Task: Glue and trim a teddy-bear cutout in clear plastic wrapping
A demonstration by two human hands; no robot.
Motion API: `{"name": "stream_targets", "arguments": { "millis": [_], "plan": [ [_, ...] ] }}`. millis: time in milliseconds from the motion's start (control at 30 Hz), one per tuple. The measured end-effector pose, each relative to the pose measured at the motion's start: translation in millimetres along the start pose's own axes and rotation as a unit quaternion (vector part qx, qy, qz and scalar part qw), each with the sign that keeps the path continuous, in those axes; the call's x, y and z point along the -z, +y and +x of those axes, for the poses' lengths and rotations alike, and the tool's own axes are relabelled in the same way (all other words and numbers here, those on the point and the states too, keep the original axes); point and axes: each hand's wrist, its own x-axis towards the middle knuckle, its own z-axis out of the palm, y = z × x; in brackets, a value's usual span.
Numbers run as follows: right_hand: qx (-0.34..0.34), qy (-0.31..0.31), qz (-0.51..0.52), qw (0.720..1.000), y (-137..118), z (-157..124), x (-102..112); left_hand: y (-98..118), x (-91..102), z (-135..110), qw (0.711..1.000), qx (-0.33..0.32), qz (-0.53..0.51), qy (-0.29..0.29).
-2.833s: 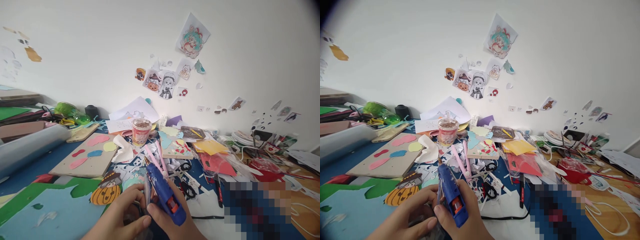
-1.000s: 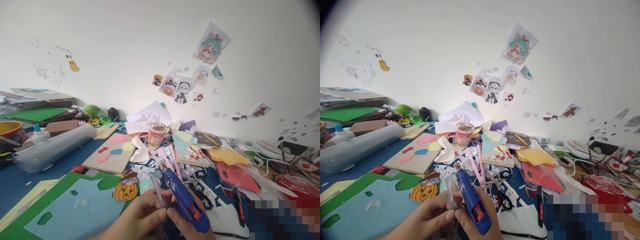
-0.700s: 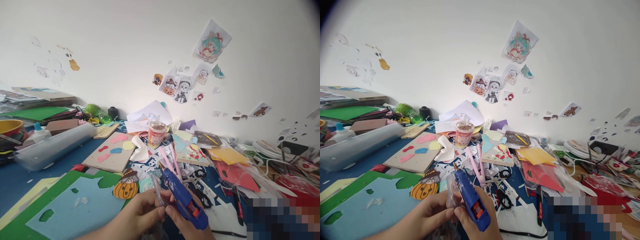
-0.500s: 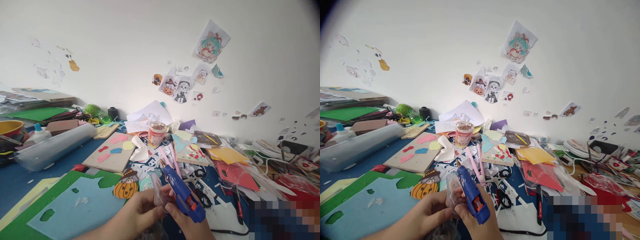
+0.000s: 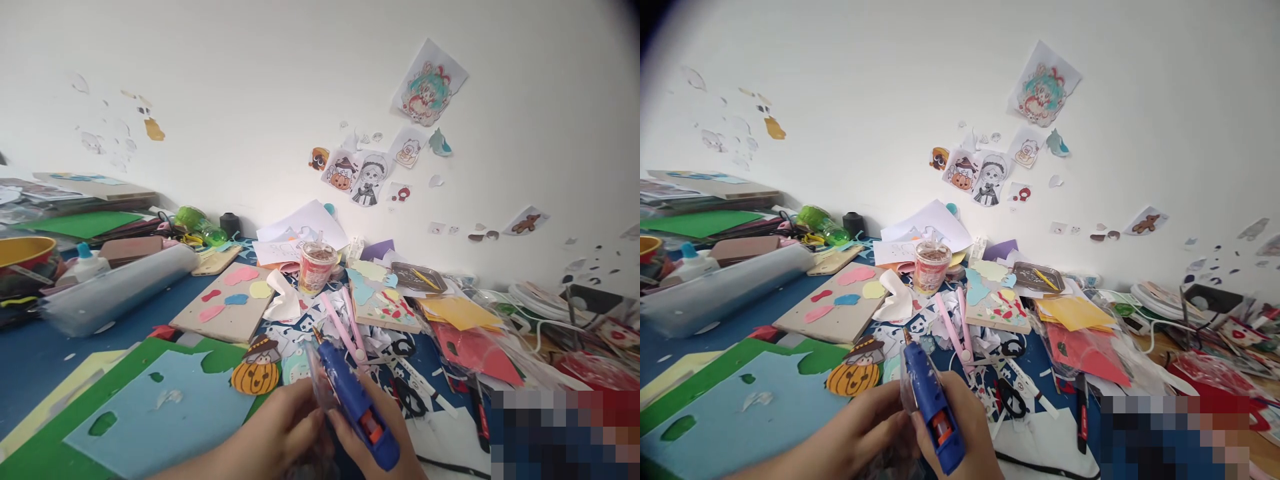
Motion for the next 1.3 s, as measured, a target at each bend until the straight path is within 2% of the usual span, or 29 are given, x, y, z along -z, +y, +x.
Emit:
{"name": "stream_targets", "arguments": {
  "millis": [200,300,433,567,800,933,1033,1167,1300],
  "plan": [
    [-0.006,0.026,-0.006,1.0,2.7,-1.9,-6.5,-16.9,-3.2,1.4,0.997,0.064,0.022,0.025],
    [-0.045,0.012,0.017,0.999,9.1,-2.1,-6.4,-14.3,-1.8,2.2,0.998,0.057,0.003,0.02],
    [-0.059,-0.018,0.035,0.997,12.1,-2.4,-6.1,-6.2,-1.0,1.9,0.998,0.06,-0.009,0.014],
    [-0.08,0.025,0.035,0.996,12.2,-5.7,-7.3,-7.0,-1.8,1.5,0.999,0.044,-0.025,-0.003],
    [-0.053,0.026,-0.014,0.998,15.9,-9.1,-4.2,-8.3,-1.9,-1.9,0.999,0.037,-0.02,-0.01],
    [-0.083,0.023,0.009,0.996,14.5,-7.3,-6.5,-5.5,-3.0,-2.8,0.999,0.043,-0.008,-0.008],
    [-0.078,0.022,0.037,0.996,12.9,-4.5,-8.6,-3.3,-5.5,-2.3,0.999,0.049,-0.002,0.004],
    [-0.079,0.023,0.031,0.996,14.0,-6.0,-7.9,-1.0,-6.6,-1.9,0.998,0.058,-0.031,0.024],
    [-0.05,0.029,-0.022,0.998,9.9,-8.7,-1.9,-6.5,-2.1,0.0,0.996,0.023,-0.083,0.022]
  ]
}}
